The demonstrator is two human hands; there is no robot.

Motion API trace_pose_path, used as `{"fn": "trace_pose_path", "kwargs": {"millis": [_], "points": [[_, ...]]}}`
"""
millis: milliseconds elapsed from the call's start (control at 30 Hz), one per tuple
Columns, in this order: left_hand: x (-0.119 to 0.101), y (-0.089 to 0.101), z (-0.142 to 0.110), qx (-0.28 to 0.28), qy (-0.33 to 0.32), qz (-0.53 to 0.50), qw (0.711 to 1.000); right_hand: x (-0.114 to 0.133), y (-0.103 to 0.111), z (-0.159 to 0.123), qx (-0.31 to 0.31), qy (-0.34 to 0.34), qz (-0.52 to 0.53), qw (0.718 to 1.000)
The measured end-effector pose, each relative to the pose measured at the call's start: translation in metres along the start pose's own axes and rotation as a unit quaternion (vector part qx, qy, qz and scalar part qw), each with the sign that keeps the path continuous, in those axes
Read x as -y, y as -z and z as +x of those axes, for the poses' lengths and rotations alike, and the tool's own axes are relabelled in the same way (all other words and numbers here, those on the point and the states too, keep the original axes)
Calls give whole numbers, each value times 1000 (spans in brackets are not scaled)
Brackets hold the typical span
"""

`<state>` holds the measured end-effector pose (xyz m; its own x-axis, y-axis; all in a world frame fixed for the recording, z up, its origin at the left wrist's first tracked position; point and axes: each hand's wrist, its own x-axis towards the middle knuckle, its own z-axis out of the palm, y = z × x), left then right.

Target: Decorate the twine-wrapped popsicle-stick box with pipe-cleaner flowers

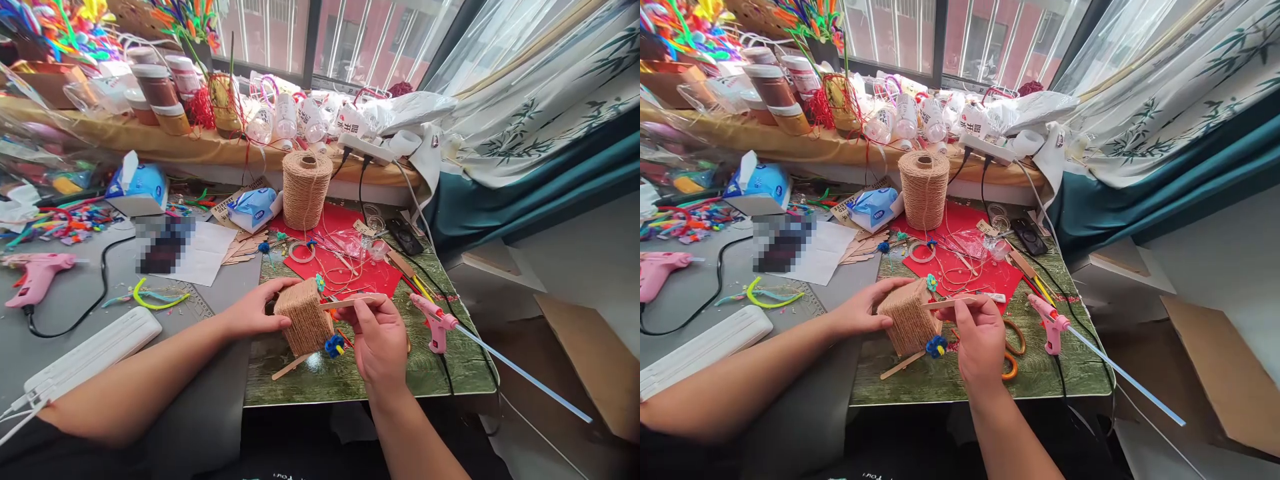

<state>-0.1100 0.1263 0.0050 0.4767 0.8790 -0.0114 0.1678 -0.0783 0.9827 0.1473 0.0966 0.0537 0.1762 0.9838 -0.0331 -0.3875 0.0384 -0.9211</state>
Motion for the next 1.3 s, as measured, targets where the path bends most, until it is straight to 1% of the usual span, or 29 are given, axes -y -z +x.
{"fn": "trace_pose_path", "kwargs": {"millis": [100, 233, 433, 633, 833, 900, 1033, 1200, 1300], "points": [[2, -1, -1, -5, -8, 0, 1000, 1, -2, -1, 11, 9, -12, 1000], [4, -1, -3, -15, -2, 10, 1000, 3, -5, -3, 33, 26, -29, 999], [2, -2, -3, -24, 5, 31, 999, 8, -5, -2, 55, 67, -52, 995], [1, -1, -3, -21, 5, 34, 999, 3, 2, 6, 97, 18, -26, 995], [0, -2, -3, -22, 8, 49, 999, 7, 0, 15, 139, -44, -56, 988], [-1, -3, -4, -22, 8, 40, 999, 7, -3, 15, 133, -51, -52, 988], [0, -3, -5, -23, 9, 34, 999, 1, -8, 9, 104, -44, -41, 993], [1, -4, -4, -28, 15, 29, 999, -2, -7, 6, 103, -43, -58, 992], [1, -4, -4, -29, 18, 22, 999, 0, -6, 8, 111, -56, -67, 990]]}}
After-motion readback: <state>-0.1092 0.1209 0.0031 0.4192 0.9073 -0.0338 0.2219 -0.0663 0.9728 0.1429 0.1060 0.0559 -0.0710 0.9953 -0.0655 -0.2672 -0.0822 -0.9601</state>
